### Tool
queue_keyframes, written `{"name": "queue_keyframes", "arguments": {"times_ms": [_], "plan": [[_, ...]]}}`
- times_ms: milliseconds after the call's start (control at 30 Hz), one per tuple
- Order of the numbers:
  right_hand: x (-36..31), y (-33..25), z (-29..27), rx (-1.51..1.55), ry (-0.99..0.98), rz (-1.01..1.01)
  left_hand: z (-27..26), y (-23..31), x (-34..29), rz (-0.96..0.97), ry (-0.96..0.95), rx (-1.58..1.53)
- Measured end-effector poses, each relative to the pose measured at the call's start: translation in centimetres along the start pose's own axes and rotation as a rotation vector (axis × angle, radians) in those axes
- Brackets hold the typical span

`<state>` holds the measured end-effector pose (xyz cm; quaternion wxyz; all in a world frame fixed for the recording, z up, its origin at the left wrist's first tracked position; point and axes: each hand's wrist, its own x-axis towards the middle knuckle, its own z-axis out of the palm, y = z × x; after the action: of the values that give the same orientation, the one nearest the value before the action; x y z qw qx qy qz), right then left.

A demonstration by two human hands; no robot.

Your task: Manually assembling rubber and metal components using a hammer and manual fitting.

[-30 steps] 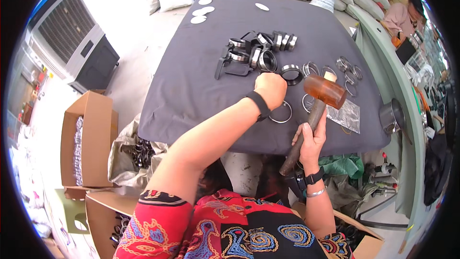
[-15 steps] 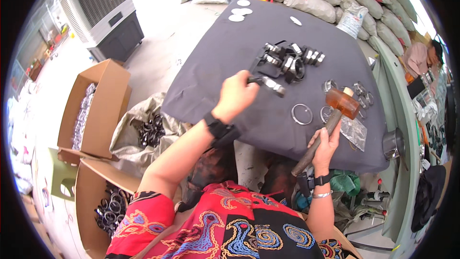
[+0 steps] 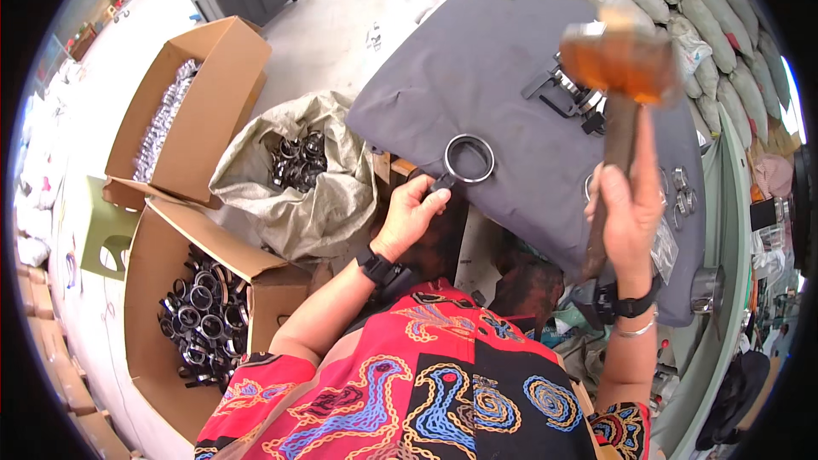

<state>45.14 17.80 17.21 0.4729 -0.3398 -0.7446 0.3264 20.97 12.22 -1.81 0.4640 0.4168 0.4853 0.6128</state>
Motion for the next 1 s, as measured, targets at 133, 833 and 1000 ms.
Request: {"name": "queue_keyframes", "arguments": {"times_ms": [133, 833, 1000], "plan": [[1.5, -2.4, 2.7, -0.089, 0.021, -0.145, -0.2, 0.1, 0.6, -0.012, -0.015, -0.03], [-6.5, 2.7, 4.4, 0.114, -0.102, 0.616, 1.2, -0.1, 0.5, -0.027, 0.002, -0.006], [-8.1, 2.8, 4.7, -0.173, -0.243, 0.245, 1.3, -0.2, 0.3, 0.003, -0.015, -0.068]]}}
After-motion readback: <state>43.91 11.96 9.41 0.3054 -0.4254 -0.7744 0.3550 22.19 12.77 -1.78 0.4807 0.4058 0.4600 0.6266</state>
